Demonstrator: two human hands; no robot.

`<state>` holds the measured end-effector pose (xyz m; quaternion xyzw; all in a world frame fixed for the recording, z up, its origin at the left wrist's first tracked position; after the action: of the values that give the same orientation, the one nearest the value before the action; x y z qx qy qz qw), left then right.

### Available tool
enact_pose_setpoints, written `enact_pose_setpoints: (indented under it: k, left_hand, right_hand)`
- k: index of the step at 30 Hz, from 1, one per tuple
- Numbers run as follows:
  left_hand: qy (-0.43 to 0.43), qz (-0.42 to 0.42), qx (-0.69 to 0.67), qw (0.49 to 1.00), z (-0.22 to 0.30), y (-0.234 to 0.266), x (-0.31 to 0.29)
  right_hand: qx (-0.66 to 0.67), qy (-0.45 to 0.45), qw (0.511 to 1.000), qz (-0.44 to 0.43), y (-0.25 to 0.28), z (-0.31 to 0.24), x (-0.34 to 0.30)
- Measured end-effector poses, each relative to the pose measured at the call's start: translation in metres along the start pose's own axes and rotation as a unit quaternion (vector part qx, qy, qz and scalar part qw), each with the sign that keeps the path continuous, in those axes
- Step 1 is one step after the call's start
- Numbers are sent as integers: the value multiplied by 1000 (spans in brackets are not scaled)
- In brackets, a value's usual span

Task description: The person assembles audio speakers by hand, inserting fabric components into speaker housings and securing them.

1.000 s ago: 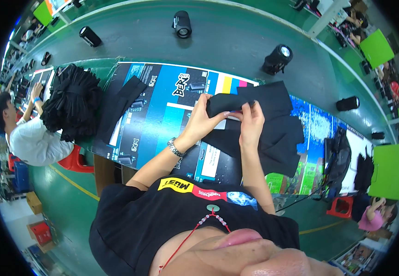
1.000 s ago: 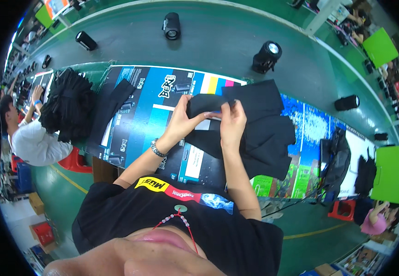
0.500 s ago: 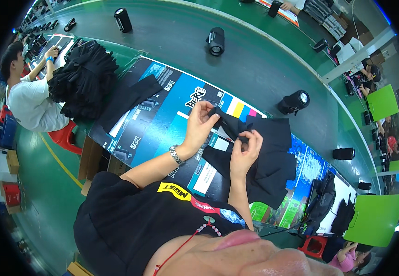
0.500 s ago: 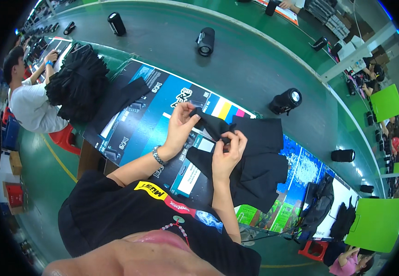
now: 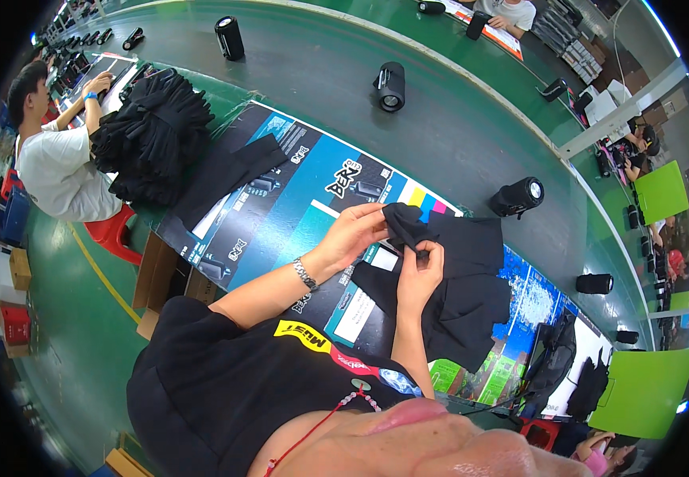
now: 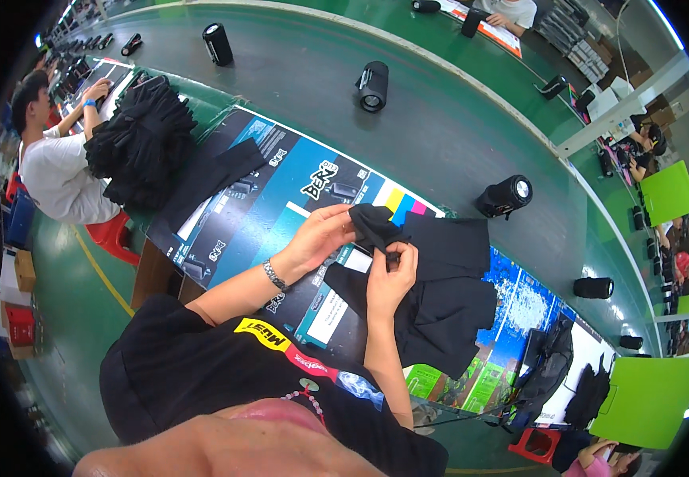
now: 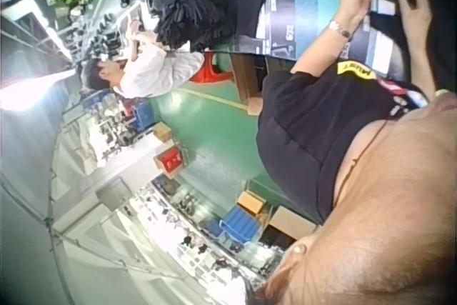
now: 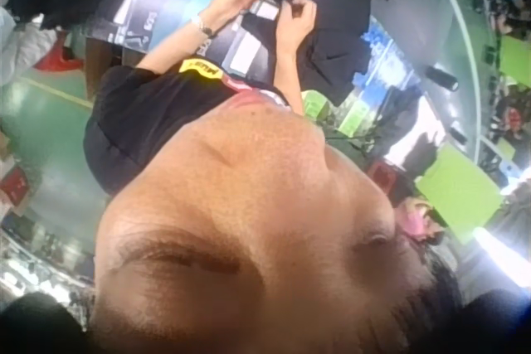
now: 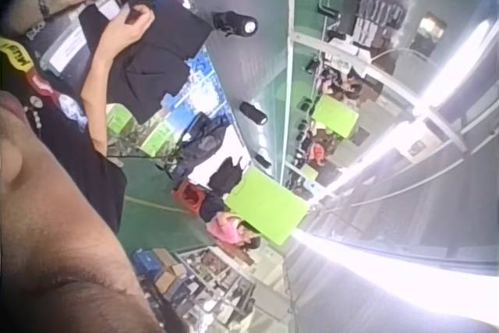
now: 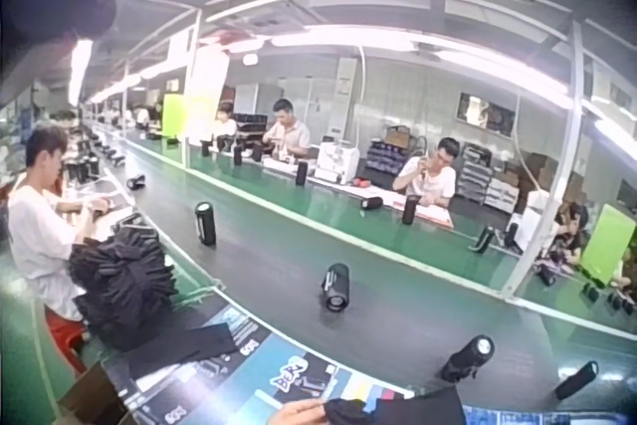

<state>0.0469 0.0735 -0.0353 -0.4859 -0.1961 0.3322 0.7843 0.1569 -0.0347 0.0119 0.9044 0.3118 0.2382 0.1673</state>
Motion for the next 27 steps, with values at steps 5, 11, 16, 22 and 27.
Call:
enact_pose_setpoints:
  k: [5, 11, 16, 22, 27]
  left_hand:
    - [99, 5, -100, 990, -24, 1, -1]
    - [206, 15, -72, 976, -55, -2, -9]
    - [174, 26, 28, 984, -47, 10, -7]
    - [207, 40, -33, 977, -50, -2, -13]
    - [190, 32, -84, 978, -38, 10, -14]
  right_hand:
    - [91, -68, 993, 10, 8, 13, 5]
    - [269, -170, 947, 42, 15, 63, 6]
    - [459, -226, 858, -48, -6, 54, 9]
    - [523, -286, 783, -179, -37, 51, -11]
    - [479, -217, 788, -321, -44, 27, -21]
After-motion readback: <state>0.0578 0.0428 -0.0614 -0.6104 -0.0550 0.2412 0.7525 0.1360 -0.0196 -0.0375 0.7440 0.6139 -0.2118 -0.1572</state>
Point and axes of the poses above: each hand's wrist, its own x-axis towards the middle knuckle, its own y-axis out of the back of the hand, z = x × y, the point moved 10 cm from there along x, towards the middle knuckle, and after that the axes turned 11 degrees about -x, right-handed, at the moved point
